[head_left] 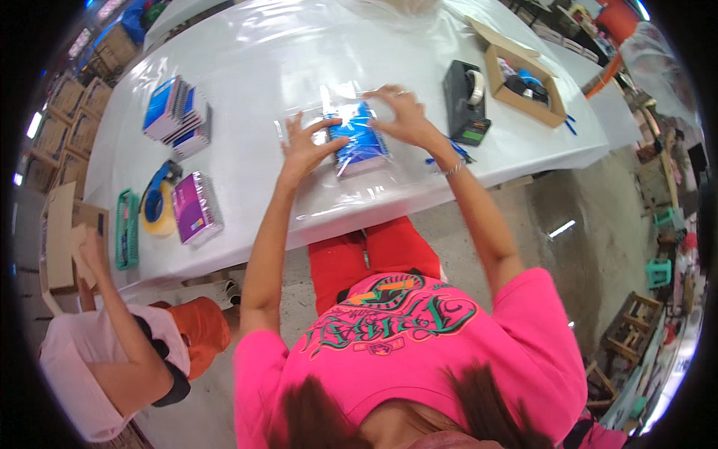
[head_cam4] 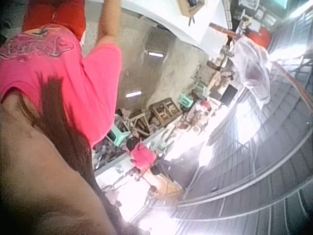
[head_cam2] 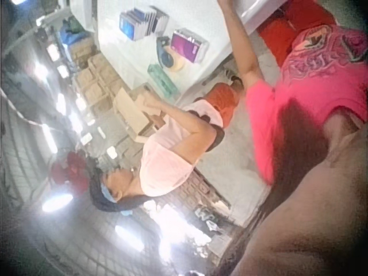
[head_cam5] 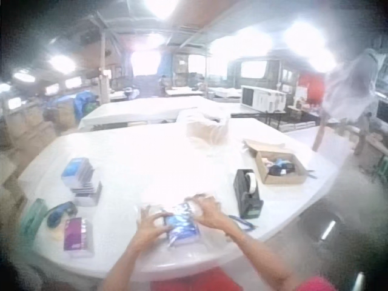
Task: The person places spiral-bound notebooks into clear plastic sleeves at a white table. They fold the sleeve edges over the notebooks and use a blue pen to mark or seal the packaging. The person repeats this process for multiple notebooks, stacking the finished items on the table.
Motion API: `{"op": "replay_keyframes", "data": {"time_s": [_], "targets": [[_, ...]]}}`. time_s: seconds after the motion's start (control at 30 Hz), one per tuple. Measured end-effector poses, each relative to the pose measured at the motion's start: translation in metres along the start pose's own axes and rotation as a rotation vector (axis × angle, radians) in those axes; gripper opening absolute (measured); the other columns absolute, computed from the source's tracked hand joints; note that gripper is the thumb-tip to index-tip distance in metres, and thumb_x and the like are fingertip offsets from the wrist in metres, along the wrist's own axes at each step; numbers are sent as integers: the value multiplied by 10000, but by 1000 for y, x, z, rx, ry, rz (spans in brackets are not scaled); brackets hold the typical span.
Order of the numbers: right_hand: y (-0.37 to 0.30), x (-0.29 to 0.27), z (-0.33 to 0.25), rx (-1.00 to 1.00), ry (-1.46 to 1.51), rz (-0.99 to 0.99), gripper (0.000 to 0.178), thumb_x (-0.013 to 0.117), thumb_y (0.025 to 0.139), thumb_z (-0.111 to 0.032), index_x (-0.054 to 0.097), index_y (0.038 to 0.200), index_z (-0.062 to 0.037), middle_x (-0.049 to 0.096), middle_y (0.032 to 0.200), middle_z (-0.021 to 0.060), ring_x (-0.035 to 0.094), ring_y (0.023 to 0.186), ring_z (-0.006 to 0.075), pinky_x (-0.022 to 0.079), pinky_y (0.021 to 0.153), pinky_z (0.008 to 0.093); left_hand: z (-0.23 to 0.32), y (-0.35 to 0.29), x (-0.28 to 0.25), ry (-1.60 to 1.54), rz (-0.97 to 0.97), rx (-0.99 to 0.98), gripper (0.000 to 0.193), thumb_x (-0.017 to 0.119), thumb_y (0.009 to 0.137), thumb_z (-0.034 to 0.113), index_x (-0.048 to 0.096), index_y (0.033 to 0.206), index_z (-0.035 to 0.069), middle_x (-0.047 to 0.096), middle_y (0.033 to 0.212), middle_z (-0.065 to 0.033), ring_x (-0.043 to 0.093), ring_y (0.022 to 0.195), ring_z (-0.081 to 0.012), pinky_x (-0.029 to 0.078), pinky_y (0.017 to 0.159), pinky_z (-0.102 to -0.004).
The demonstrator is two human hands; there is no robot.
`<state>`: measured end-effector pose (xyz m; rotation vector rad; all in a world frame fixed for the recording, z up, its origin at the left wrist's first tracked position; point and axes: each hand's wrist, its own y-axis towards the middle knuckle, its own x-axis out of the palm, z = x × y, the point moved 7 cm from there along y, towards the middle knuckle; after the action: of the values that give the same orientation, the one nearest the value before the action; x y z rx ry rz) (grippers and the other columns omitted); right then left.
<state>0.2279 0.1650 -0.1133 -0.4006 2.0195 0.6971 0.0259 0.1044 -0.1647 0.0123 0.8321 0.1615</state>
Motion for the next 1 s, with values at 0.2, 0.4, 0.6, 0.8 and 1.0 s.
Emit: {"op": "replay_keyframes", "data": {"time_s": [0.2, 0.4, 0.6, 0.8, 1.0], "targets": [[-118, -107, 179, 612, -240, 853, 316, 676, 861, -350, 690, 1022, -79, 603, 996, 139, 575, 889, 261, 473, 776, 405, 3, -2, 7, -114, 17, 20, 566, 761, 661, 613, 669, 1173, 390, 159, 1553, -231, -6, 1453, -440, -2, 1064, -717], [-112, -84, 187, 812, 685, 506, 358, 761, 812, -377, 729, 856, -24, 555, 620, -13, 459, 527, 68, 403, 503, 217, 0, -9, 5, -116, 28, -6, 563, 739, 690, 609, 651, 1199, 387, 150, 1549, -251, -7, 1452, -445, -14, 1052, -725], [-109, -85, 192, 808, 792, 547, 217, 788, 791, -225, 719, 828, -22, 627, 660, 16, 495, 548, 83, 376, 516, 220, 1, -7, 7, -118, 16, -14, 571, 728, 691, 625, 645, 1205, 389, 150, 1551, -243, -10, 1452, -443, -2, 1047, -732], [-133, -75, 169, 765, 1134, 761, 214, 757, 834, -230, 653, 932, -71, 658, 813, 24, 592, 735, 110, 462, 752, 287, -2, -7, 7, -99, 15, -31, 583, 728, 681, 638, 646, 1201, 390, 155, 1555, -226, -1, 1452, -444, 9, 1046, -736], [-165, -51, 162, 771, 1155, 502, 212, 696, 892, -248, 609, 973, -73, 651, 848, 44, 660, 797, 196, 528, 783, 390, -2, -7, 7, -70, 5, -56, 599, 732, 664, 653, 645, 1199, 397, 165, 1558, -210, 15, 1453, -440, 22, 1046, -740]]}}
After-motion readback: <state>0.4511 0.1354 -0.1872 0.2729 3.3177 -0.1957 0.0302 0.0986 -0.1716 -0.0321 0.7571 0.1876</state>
